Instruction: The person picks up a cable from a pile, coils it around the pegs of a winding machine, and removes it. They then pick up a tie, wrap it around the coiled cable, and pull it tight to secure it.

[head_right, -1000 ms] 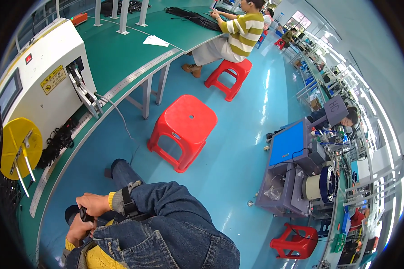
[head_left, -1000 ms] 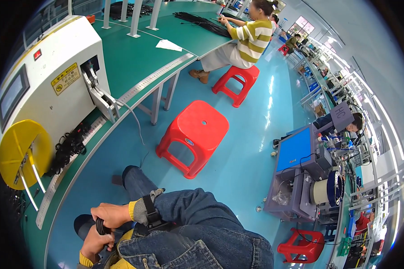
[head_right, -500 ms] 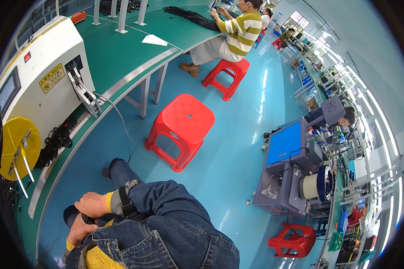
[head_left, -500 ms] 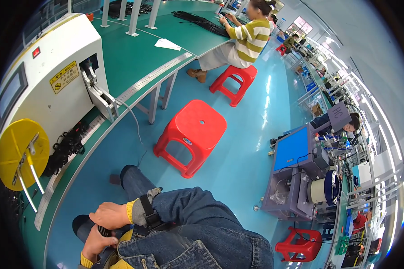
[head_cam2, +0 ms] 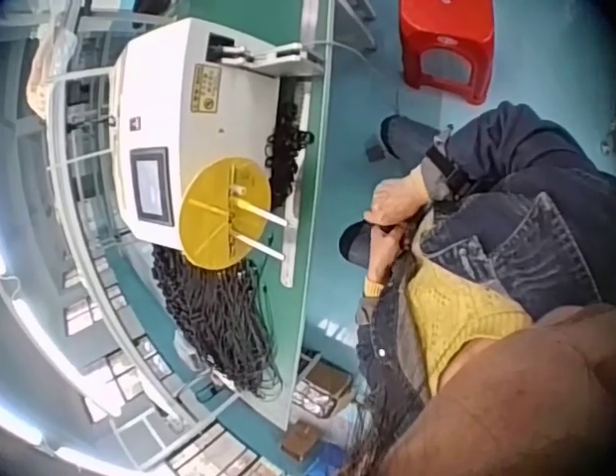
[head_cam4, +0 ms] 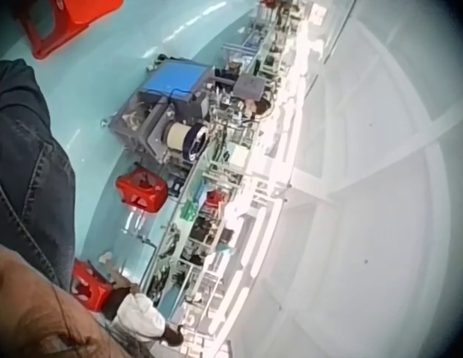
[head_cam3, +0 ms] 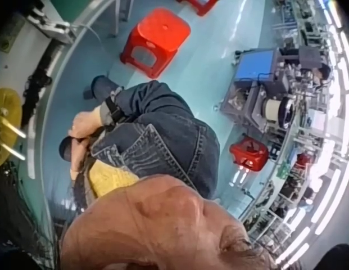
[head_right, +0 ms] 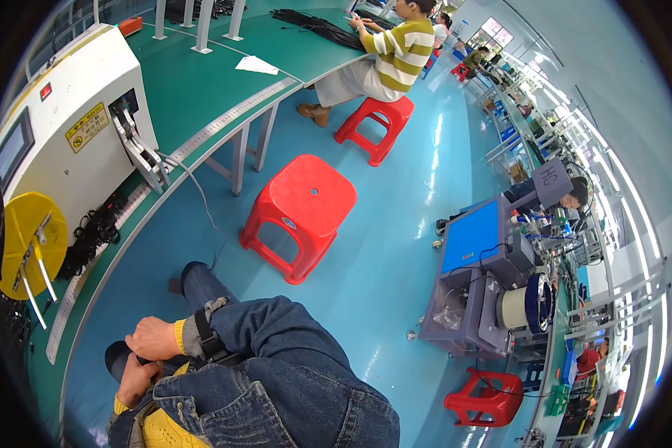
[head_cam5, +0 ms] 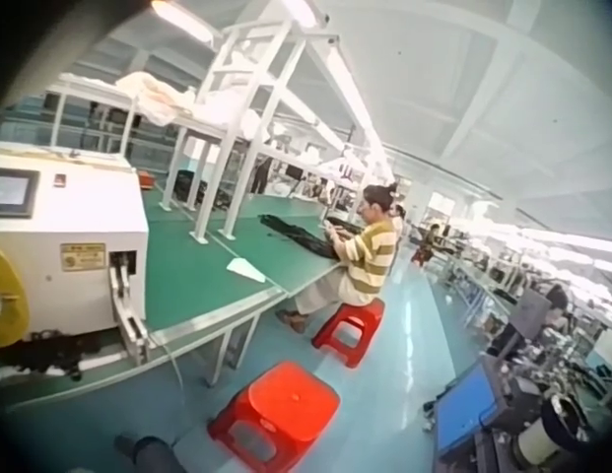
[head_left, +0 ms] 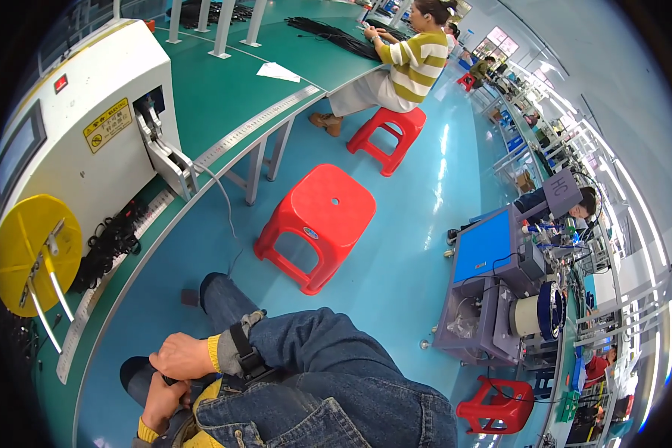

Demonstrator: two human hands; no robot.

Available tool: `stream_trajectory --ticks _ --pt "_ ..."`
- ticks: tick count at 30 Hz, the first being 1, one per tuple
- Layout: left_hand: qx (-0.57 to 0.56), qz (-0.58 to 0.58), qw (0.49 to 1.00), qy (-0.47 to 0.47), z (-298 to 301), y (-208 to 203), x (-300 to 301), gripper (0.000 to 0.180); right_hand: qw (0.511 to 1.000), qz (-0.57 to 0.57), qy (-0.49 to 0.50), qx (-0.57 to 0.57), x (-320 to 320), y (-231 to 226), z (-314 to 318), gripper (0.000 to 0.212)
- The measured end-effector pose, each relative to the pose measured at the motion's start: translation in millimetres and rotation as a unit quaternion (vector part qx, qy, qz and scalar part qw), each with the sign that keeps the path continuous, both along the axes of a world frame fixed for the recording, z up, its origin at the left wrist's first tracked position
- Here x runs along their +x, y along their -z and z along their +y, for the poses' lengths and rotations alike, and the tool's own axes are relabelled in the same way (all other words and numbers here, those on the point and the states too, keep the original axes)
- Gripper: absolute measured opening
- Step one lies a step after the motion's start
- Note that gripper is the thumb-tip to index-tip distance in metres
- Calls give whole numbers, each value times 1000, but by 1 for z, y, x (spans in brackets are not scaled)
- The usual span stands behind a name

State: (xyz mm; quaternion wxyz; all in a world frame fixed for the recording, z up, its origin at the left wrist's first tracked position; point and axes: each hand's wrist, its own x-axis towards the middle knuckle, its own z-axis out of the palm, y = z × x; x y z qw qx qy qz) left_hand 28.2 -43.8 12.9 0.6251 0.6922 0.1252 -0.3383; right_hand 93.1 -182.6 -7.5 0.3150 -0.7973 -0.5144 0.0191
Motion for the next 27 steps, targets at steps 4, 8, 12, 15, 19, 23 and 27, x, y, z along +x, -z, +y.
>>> stream_trajectory --ticks 4,8,12,15,19,23,27 --pt "-9 -68 998 -6 -1 -5 -7 10 997 65 34 -6 0 2 15 16" --pt "-87 -21 991 -96 2 -8 -12 18 999 45 3 -12 3 -8 21 18" --pt "-228 20 973 -40 -1 -18 17 21 989 93 39 -104 29 -33 3 26" --pt "-372 87 921 -73 12 -13 13 37 990 118 -26 -67 44 -32 9 20" --pt "-452 111 881 -87 30 5 1 48 949 294 -93 -68 48 -53 23 18" --pt "-490 126 858 -84 36 4 -1 59 924 359 -107 -73 48 -54 30 17" --pt "-460 117 876 -85 33 7 3 63 962 245 -90 -84 48 -41 30 17"
